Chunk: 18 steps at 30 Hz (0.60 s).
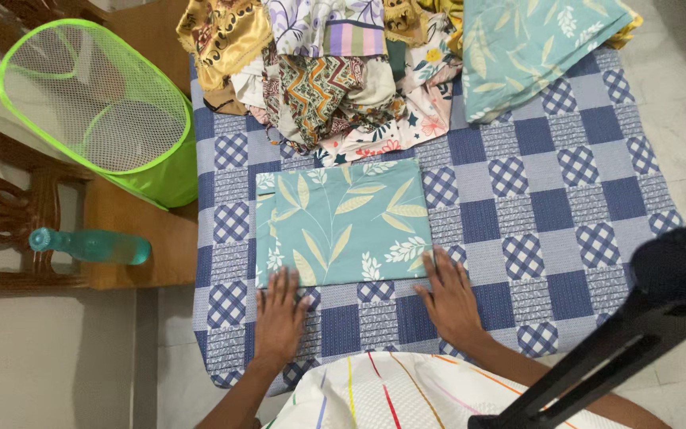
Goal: The person folds two pieces of bedding on a table. First, a cream-colored embroidered runner is unfolded, smoothed, and folded into a compact rectangle, then placed on a chair. Next, a blue patterned sheet is unfolded, smoothed, and folded into a neat stack on the table.
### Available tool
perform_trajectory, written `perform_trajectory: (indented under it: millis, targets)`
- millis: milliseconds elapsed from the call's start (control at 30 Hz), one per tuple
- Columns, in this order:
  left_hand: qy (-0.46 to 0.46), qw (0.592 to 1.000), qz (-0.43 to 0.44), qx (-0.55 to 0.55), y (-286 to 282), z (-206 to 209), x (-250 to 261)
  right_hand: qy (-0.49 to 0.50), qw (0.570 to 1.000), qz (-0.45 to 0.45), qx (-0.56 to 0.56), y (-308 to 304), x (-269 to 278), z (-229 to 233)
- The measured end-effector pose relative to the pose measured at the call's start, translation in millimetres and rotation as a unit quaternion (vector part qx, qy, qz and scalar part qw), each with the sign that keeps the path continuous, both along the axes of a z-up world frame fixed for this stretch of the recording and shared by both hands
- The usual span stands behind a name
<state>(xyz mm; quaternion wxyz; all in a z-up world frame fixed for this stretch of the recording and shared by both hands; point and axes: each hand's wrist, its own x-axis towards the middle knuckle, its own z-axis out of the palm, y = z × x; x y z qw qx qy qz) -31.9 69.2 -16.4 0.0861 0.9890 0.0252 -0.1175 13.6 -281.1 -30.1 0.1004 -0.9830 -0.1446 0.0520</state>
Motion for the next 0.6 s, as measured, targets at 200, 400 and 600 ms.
perform_trajectory:
  millis: [200, 400, 600]
  targets:
    - [-0.067, 0.948, 0.286, -0.124, 21, -7, 18, 0.037, 0.984, -0.118, 0.124, 3, 4, 21]
    - [-0.030, 0.881, 0.439, -0.174, 39, -24, 66, 0.118, 0.921, -0.294, 0.228, 26, 54, 12]
    - [0.046, 0.858, 0.442, -0.257, 74, -41, 87, 0.299, 0.762, -0.343, 0.462, 7, 90, -33]
